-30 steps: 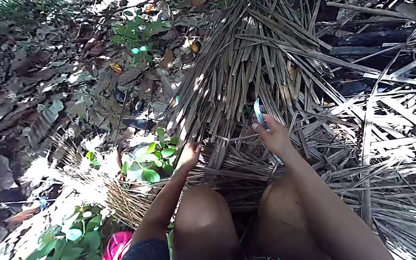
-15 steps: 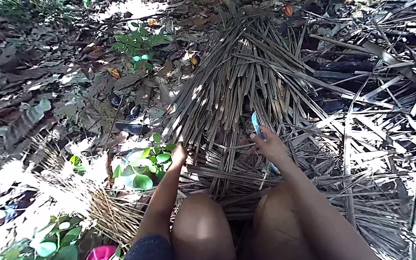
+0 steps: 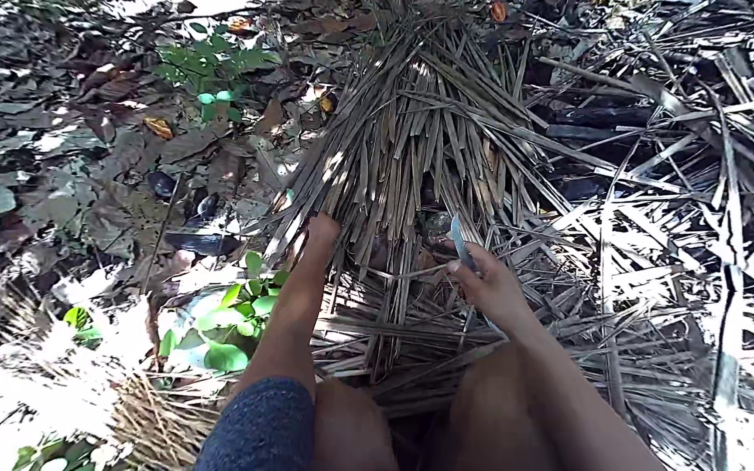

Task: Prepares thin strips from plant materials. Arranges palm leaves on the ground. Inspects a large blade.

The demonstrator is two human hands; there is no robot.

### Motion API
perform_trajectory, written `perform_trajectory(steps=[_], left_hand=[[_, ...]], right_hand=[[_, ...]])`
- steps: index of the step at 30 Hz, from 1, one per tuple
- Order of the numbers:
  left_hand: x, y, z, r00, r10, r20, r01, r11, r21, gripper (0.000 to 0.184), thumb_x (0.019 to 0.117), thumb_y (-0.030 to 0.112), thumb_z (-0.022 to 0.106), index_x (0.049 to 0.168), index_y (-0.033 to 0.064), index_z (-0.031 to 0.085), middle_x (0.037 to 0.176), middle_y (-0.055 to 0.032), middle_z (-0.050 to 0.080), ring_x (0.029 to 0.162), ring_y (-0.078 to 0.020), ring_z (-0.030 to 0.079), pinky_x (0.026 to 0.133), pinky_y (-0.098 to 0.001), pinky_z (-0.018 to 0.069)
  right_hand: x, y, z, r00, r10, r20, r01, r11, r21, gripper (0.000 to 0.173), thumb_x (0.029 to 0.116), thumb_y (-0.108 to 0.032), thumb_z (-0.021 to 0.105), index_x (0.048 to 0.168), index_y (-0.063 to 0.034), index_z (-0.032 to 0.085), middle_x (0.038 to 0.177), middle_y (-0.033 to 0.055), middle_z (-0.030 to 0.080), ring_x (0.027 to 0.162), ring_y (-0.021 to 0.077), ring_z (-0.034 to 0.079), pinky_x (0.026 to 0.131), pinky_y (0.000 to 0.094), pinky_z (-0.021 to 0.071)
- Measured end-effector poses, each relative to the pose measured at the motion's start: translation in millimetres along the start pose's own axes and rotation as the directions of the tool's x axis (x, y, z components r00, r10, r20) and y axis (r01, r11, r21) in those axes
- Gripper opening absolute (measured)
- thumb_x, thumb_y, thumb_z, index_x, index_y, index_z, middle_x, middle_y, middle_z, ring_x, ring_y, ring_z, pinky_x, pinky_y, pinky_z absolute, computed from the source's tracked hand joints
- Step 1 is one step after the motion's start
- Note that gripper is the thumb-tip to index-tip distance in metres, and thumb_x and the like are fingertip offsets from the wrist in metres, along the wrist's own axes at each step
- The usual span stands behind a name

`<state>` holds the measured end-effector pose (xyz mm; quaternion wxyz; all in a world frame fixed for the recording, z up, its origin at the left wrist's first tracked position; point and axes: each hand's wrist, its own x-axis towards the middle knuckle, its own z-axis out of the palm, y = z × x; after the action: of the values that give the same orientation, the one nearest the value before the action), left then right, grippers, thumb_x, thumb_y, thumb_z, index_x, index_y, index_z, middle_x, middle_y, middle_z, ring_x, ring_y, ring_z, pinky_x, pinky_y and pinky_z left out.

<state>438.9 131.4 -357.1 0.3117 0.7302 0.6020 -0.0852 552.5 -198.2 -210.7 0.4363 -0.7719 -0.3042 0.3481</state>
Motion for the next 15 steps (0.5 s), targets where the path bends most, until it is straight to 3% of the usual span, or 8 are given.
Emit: perform_trajectory(steps=[3,5,8,10,12,15], left_hand=[[6,19,16,0.999,-0.027,-0.018,0.028,0.997,0.067,0.055,0.0984,0.021,0.062,0.143,-0.0087,0.047,0.148,-0.0364,0.043,0.132,-0.0522,0.05,0.104,-0.0653,0.0448],[20,24,26,0.999,-0.022,-0.044,0.026,0.995,0.101,0.056,0.1028,0.028,0.056,0.146,-0.0064,0.045,0.149,-0.0365,0.042,0.136,-0.0527,0.046,0.105,-0.0662,0.0432],[45,23,40,0.998,0.028,-0.051,-0.031,0.997,-0.07,0.062,0.108,0.043,0.045,0.152,-0.0001,0.041,0.151,-0.0379,0.038,0.139,-0.0551,0.04,0.109,-0.0695,0.0366],[52,29,42,0.999,0.023,0.032,-0.012,0.956,-0.295,0.076,0.1066,0.056,0.039,0.158,0.0019,0.028,0.15,-0.0366,0.042,0.138,-0.0521,0.044,0.111,-0.0672,0.0365],[62,40,43,0.996,0.0,0.09,0.045,0.871,-0.489,0.093,0.1019,0.067,0.04,0.164,0.0038,0.009,0.158,-0.0333,0.032,0.146,-0.0472,0.035,0.118,-0.0633,0.029],[68,58,45,0.995,-0.018,0.1,0.061,0.891,-0.45,0.108,0.0935,0.071,0.055,0.165,0.0083,0.002,0.158,-0.0337,0.033,0.145,-0.0478,0.037,0.116,-0.064,0.0323]], right_hand=[[-1,4,-1,1.0,-0.008,0.024,0.008,1.0,0.006,0.042,0.1029,-0.023,0.057,0.14,-0.0037,0.055,0.091,0.0059,0.063,0.061,0.0072,0.053,0.057,0.0257,0.0473],[-1,6,-3,0.999,-0.025,0.043,0.025,1.0,0.012,0.044,0.103,-0.026,0.057,0.141,-0.0037,0.055,0.093,0.0054,0.063,0.062,0.0056,0.052,0.057,0.0235,0.0466],[0,8,-7,0.999,-0.027,0.043,0.025,0.999,0.035,0.044,0.1022,-0.026,0.057,0.14,-0.0026,0.055,0.093,0.0041,0.063,0.061,0.0029,0.051,0.057,0.0206,0.0457],[0,6,-7,0.999,0.0,0.05,-0.001,0.999,0.035,0.044,0.1021,-0.026,0.057,0.14,-0.003,0.055,0.091,0.0031,0.062,0.06,0.0021,0.05,0.056,0.0199,0.0452],[0,7,-7,0.999,0.01,0.051,-0.012,0.999,0.036,0.043,0.1019,-0.026,0.057,0.139,-0.0026,0.056,0.089,0.0022,0.061,0.059,0.0017,0.049,0.055,0.0199,0.0443],[1,7,-7,0.998,0.0,0.055,-0.002,0.999,0.036,0.042,0.1023,-0.025,0.057,0.138,-0.0032,0.057,0.088,0.0011,0.061,0.06,0.0003,0.049,0.056,0.0178,0.0439]])
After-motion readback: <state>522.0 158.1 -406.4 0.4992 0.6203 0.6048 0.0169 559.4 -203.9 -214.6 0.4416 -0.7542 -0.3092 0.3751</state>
